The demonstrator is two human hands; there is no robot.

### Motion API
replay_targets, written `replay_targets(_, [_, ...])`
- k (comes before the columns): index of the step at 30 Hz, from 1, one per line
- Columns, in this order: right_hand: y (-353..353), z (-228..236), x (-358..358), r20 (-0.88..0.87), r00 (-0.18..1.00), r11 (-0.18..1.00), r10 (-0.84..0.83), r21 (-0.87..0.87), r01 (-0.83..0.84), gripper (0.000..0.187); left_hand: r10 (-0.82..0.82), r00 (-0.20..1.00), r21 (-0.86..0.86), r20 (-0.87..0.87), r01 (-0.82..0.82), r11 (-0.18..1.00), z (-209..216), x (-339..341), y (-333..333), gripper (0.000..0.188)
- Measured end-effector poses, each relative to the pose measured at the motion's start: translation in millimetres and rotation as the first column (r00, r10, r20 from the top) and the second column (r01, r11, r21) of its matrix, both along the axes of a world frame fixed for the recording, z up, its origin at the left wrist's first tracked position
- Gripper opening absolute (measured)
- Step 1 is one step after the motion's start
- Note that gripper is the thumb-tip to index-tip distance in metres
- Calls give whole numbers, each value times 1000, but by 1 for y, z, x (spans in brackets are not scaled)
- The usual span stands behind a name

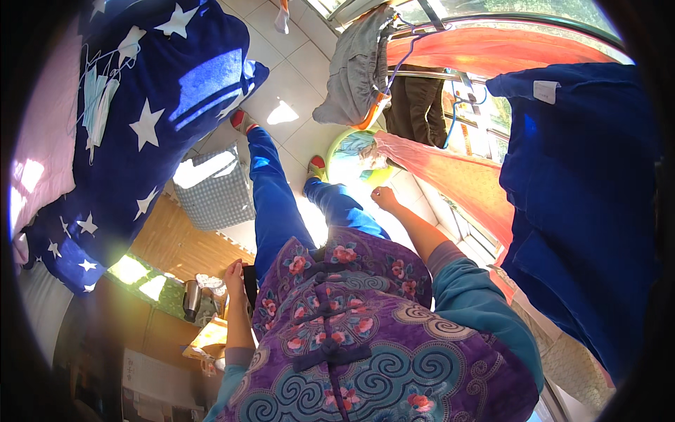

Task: The person hangs several garments on a balcony clothesline using plastic hangers. They place a light blue hoodie, a pink long-sleeved top, and a pink bra on the line, adjusting each item before moving to the next.

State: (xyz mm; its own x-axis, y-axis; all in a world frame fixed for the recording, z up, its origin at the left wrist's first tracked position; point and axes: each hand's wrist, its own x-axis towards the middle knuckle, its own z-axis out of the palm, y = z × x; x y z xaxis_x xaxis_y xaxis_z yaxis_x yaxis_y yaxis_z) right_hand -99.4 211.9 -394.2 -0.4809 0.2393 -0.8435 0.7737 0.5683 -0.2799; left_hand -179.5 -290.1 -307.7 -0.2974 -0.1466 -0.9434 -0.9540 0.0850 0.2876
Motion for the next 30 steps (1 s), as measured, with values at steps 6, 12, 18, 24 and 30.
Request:
replay_targets(6, [21,-66,84,310,880,922,-359,-29,386,34,-214,961,-228,-177,172,958,10,-17,59,20])
replay_targets(12, [15,-127,91,389,865,948,-318,145,284,43,-242,928,8,-282,254,967,-44,-4,110,18])
replay_targets(18, [35,-258,108,255,778,809,-574,324,490,52,-331,917,44,-224,349,936,-132,72,122,16])
replay_targets(24, [36,-350,104,178,607,631,-775,279,724,49,-351,929,-5,-114,353,936,-162,121,79,15])
replay_targets(30, [42,-368,97,219,452,497,-864,243,833,48,-336,931,-13,-146,337,941,-161,122,59,17])
